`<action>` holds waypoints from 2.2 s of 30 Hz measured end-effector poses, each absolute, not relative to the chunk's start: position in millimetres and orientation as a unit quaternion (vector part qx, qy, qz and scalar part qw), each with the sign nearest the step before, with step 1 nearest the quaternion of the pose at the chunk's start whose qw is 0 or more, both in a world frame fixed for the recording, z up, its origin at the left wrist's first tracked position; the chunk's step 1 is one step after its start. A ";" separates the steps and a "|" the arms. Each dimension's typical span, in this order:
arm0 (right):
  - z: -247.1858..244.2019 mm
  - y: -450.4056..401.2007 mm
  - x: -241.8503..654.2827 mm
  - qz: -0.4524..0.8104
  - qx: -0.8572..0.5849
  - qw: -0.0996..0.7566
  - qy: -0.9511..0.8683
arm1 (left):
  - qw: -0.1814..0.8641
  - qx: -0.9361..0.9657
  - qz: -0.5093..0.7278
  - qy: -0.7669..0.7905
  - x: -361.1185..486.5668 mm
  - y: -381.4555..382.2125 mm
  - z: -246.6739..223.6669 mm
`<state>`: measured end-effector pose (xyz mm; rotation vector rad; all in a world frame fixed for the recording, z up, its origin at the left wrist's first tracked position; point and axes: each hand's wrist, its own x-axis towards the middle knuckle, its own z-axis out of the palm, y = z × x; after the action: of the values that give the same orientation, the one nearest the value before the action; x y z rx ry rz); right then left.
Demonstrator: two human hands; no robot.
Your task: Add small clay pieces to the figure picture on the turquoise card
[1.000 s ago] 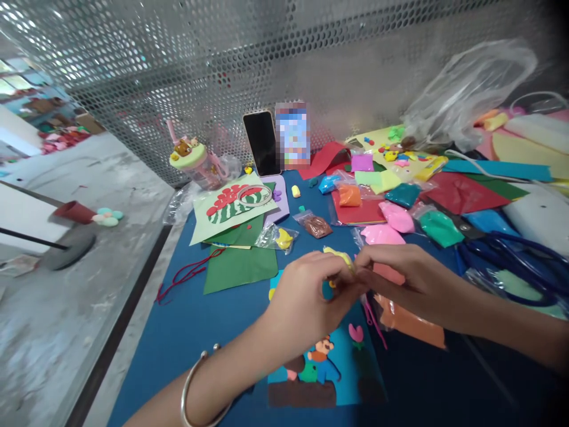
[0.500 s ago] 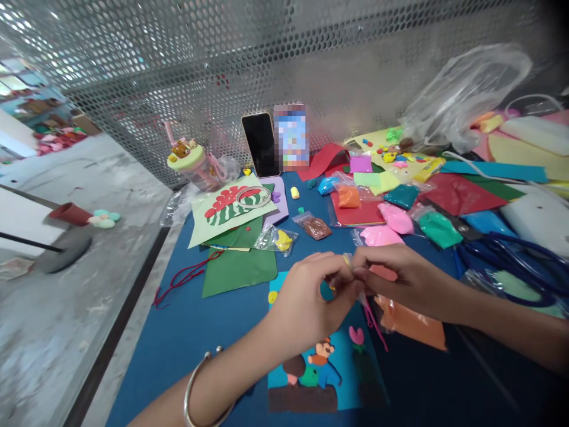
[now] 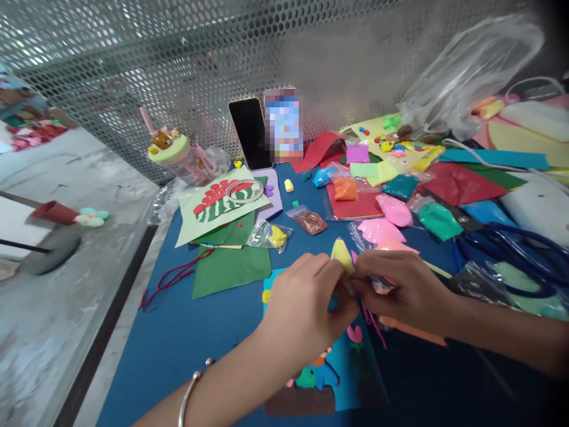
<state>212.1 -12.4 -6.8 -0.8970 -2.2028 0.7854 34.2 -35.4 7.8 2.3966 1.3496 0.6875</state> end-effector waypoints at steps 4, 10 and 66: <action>-14.4 -15.6 216.7 0.258 -0.324 0.342 -0.844 | 0.137 0.827 0.274 0.471 31.9 -37.8 8.5; -30.9 -18.1 219.6 0.131 -0.330 0.356 -0.864 | 0.216 0.815 0.293 0.450 32.3 -42.5 7.6; -31.5 -13.3 216.4 0.299 -0.435 0.288 -0.799 | 0.178 0.792 0.353 0.465 21.3 -28.8 16.6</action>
<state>216.4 -13.3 -31.5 -1.1610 -2.1332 0.7977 21.3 -28.8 16.6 2.2417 1.3147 0.9976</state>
